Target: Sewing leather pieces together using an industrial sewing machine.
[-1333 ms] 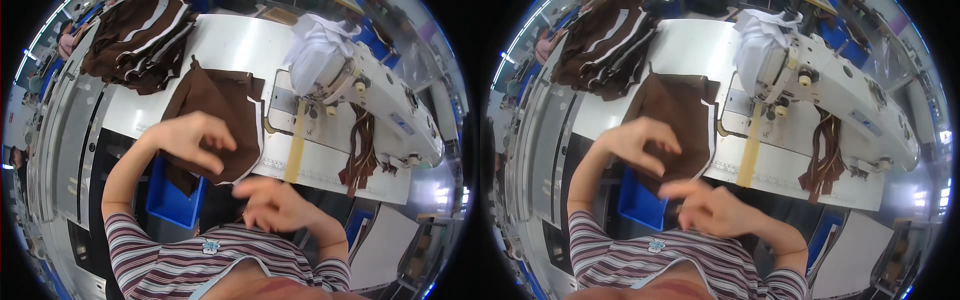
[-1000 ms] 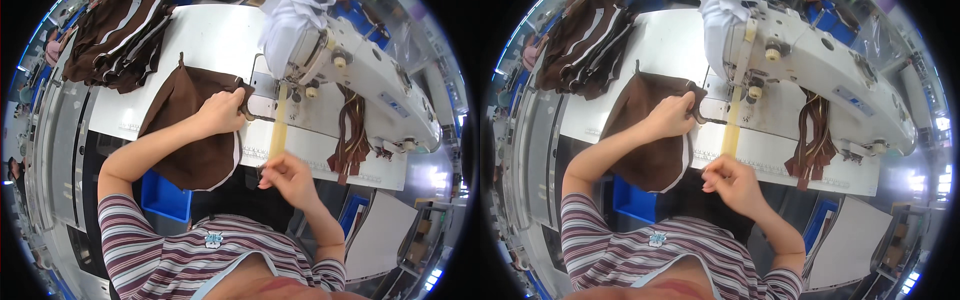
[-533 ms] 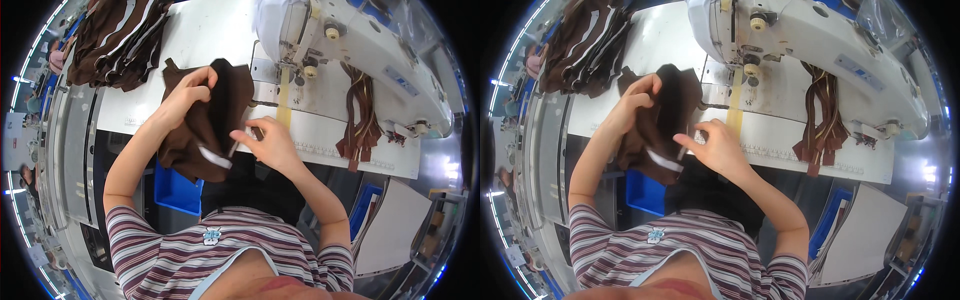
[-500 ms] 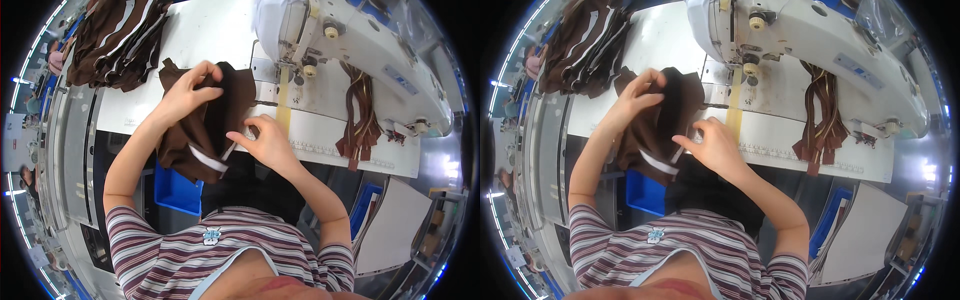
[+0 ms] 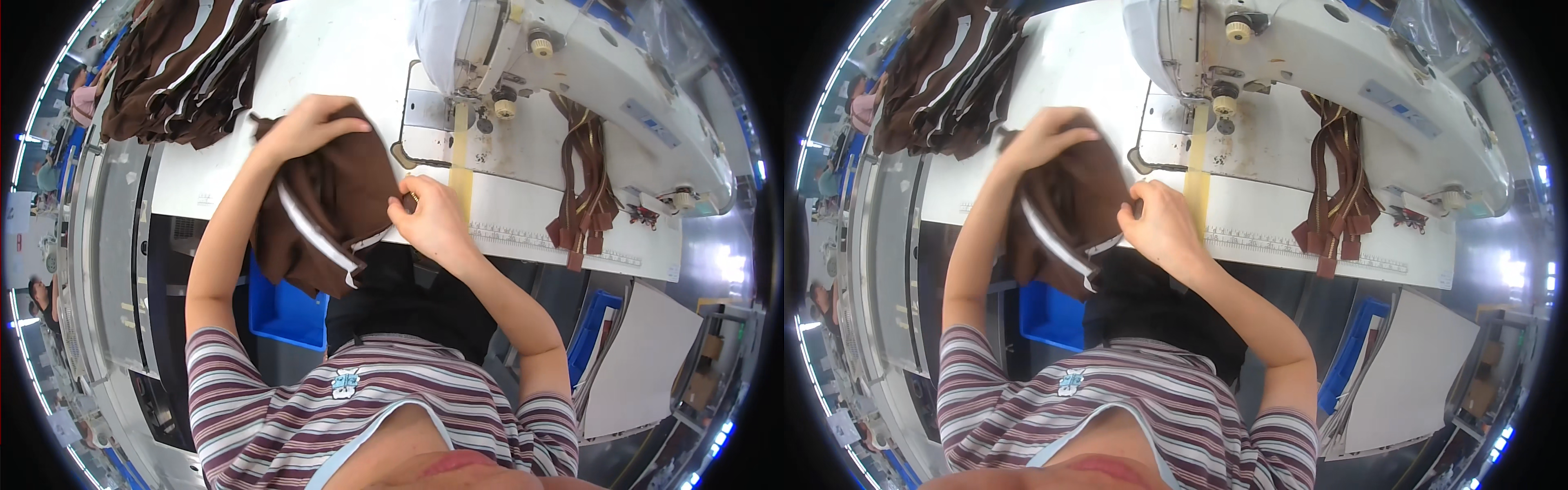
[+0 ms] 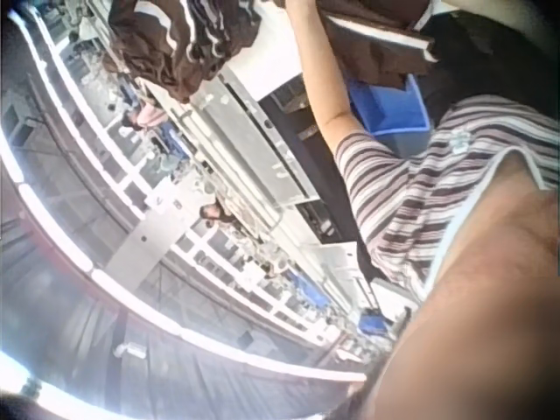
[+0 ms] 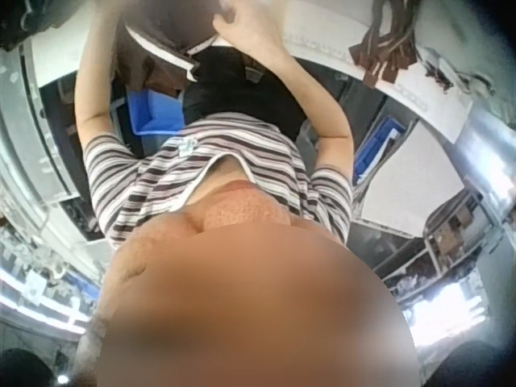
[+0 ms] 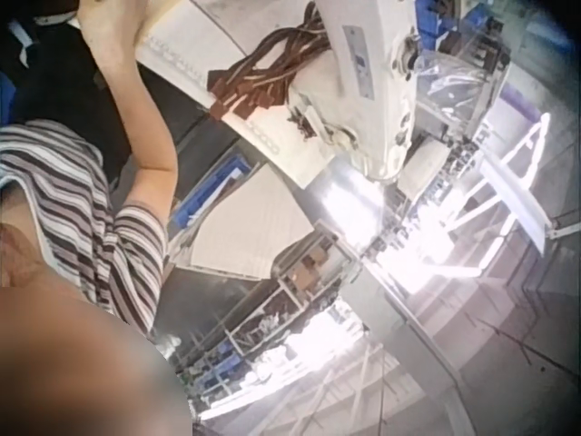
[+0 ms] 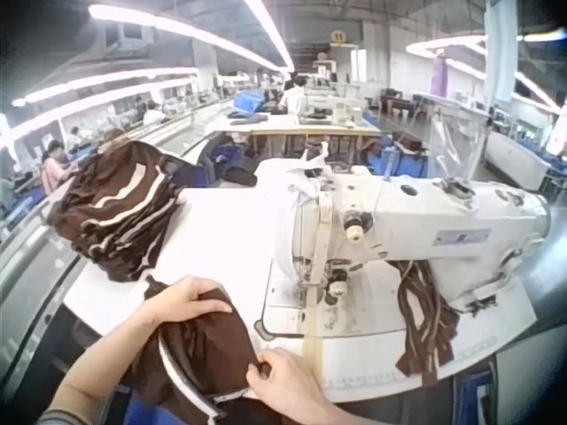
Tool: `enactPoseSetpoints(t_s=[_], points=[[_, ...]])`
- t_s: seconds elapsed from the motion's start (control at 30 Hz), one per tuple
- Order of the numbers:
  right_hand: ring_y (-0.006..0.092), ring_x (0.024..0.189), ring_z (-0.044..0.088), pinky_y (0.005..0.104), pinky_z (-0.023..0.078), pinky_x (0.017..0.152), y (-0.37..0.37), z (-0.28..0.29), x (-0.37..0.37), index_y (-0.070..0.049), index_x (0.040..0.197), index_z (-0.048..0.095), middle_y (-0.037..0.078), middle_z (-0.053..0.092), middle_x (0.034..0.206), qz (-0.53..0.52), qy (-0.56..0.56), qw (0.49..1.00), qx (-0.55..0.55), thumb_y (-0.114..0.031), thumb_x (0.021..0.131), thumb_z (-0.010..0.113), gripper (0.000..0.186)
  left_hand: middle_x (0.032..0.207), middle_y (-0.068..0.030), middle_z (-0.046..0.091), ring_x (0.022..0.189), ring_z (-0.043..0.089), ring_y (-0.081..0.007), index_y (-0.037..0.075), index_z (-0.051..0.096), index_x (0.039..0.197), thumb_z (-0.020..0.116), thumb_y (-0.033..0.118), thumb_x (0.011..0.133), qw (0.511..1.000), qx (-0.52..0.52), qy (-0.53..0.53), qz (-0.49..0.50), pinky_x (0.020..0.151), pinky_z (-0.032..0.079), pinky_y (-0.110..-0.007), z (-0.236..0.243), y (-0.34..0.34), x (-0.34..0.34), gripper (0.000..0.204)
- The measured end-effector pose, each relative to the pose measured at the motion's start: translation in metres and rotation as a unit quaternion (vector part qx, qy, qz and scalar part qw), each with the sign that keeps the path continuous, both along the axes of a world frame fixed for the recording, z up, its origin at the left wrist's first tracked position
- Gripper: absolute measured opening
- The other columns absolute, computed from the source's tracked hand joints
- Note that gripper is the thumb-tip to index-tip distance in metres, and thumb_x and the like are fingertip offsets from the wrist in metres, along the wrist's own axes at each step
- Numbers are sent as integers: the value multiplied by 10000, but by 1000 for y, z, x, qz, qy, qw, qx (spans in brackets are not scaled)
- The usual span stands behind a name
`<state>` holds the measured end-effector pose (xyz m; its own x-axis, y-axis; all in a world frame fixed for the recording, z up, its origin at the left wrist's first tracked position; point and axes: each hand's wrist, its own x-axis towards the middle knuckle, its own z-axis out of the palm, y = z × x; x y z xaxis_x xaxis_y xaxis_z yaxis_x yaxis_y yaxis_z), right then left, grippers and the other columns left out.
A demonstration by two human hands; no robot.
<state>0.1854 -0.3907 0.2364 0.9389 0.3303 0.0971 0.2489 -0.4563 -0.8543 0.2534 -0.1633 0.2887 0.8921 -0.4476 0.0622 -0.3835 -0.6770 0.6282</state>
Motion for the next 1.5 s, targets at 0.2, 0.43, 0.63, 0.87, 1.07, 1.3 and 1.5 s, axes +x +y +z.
enactPoseSetpoints(t_s=[0.2, 0.43, 0.63, 0.87, 1.07, 1.3, 1.5], points=[[335, 723, 605, 397, 487, 661, -6, 4, -52, 11, 800, 634, 176, 598, 774, 160, 53, 984, -63, -129, 772, 637, 142, 802, -107, 660, 759, 622, -121, 1, 672, 925, 611, 124, 872, 987, -97, -92, 86, 702, 483, -265, 85, -13, -19, 146], [121, 726, 626, 274, 511, 662, -74, 28, -14, -7, 1033, 639, 67, 626, 818, 67, 164, 977, 121, -54, 904, 555, 161, 769, -185, 641, 793, 628, -313, 23, 576, 1035, 566, 144, 896, 998, 1, -34, -56, 736, 479, -394, -38, -57, 45, 185], [80, 651, 574, 185, 434, 544, -80, 13, 83, 11, 1033, 605, 25, 630, 751, 6, 238, 967, 96, -130, 866, 653, 224, 754, -70, 657, 739, 619, -162, -13, 624, 962, 633, 63, 843, 982, -149, 111, 29, 712, 481, -312, -28, -84, 32, 142], [156, 741, 654, 240, 551, 628, -64, 21, 100, 52, 1035, 580, 84, 642, 870, -45, 341, 925, 163, -97, 847, 667, 255, 788, -140, 661, 742, 641, -293, -2, 608, 962, 581, 66, 872, 995, -91, 20, 39, 702, 488, -345, -14, -94, 23, 116], [188, 784, 667, 278, 576, 705, -65, 15, 103, 54, 1032, 590, 117, 641, 913, -61, 321, 924, 197, -93, 849, 665, 247, 798, -162, 669, 759, 652, -309, 9, 681, 940, 580, 66, 872, 988, -142, -28, 46, 710, 505, -339, -27, -97, 23, 134], [183, 780, 664, 283, 576, 696, -66, 16, 103, 50, 1016, 601, 113, 642, 912, -54, 322, 926, 189, -96, 845, 670, 235, 842, -123, 711, 777, 673, -165, 8, 715, 941, 687, 75, 799, 971, -161, 117, 134, 734, 518, -281, -17, -104, 25, 160], [184, 781, 661, 287, 577, 690, -65, 16, 103, 47, 1025, 593, 113, 636, 921, -50, 318, 925, 202, -103, 842, 678, 251, 815, -120, 714, 740, 678, -148, 18, 729, 919, 695, 73, 793, 966, -212, 84, 125, 710, 528, -264, -33, -103, 27, 142]])
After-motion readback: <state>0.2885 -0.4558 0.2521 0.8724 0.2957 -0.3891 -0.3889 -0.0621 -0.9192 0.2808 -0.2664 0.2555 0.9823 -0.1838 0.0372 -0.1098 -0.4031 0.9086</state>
